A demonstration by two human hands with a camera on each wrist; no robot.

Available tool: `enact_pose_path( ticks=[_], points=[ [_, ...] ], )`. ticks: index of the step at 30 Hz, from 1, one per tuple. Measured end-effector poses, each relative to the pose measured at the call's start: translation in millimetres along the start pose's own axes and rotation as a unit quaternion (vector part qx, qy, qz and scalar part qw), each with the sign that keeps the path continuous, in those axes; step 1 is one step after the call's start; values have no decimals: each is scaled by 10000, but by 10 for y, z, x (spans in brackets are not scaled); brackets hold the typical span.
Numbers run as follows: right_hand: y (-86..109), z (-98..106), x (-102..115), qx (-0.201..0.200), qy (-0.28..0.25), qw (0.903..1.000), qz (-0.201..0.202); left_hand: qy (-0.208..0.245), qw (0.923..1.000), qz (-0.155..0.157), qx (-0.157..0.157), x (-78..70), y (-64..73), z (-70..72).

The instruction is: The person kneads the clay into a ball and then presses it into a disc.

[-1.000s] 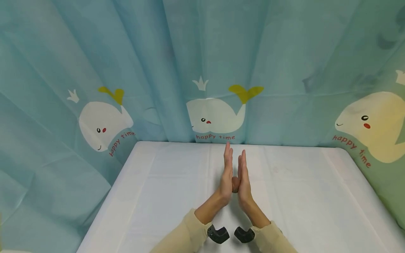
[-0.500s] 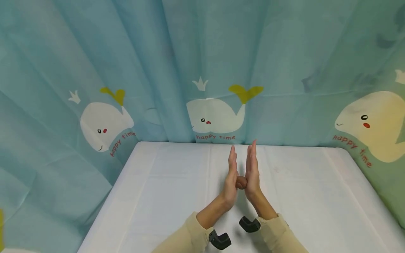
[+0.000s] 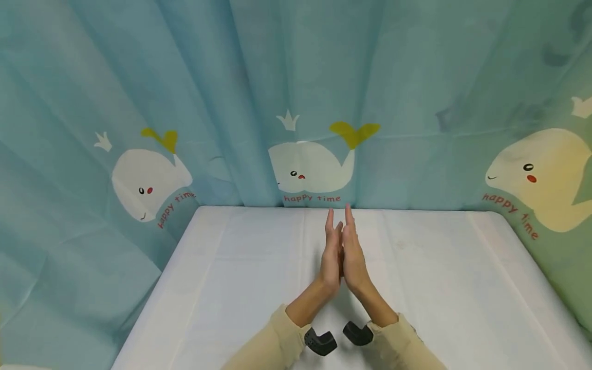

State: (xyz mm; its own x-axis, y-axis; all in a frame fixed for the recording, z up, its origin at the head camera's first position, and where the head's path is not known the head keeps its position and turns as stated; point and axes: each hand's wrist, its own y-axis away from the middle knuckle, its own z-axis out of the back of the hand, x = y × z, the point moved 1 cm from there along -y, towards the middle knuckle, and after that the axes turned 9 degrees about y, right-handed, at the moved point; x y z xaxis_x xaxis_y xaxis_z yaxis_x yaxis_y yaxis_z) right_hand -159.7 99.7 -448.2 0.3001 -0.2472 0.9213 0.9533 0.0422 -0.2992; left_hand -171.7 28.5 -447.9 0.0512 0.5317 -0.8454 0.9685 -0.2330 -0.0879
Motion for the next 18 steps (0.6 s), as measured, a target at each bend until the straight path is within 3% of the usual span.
enact_pose_path(
  ticks=[4,8,11,15,18],
  points=[
    [31,-3,-85,116,-637,9972,-379,-308,9993,-137,-154,-91,-13,-22],
    [146,-56,26,321,-734,9968,-34,-597,9965,-337,-483,-61,-84,57],
    [77,-23,49,284,-880,9957,-73,-1088,9927,-507,-140,-1,-84,68],
    [-109,104,-101,-28,-1254,9901,-637,-1370,9877,-468,596,44,21,-14],
    [-134,130,-209,-102,-1281,9877,-891,-1167,9911,-322,555,15,63,-57]
  ],
)
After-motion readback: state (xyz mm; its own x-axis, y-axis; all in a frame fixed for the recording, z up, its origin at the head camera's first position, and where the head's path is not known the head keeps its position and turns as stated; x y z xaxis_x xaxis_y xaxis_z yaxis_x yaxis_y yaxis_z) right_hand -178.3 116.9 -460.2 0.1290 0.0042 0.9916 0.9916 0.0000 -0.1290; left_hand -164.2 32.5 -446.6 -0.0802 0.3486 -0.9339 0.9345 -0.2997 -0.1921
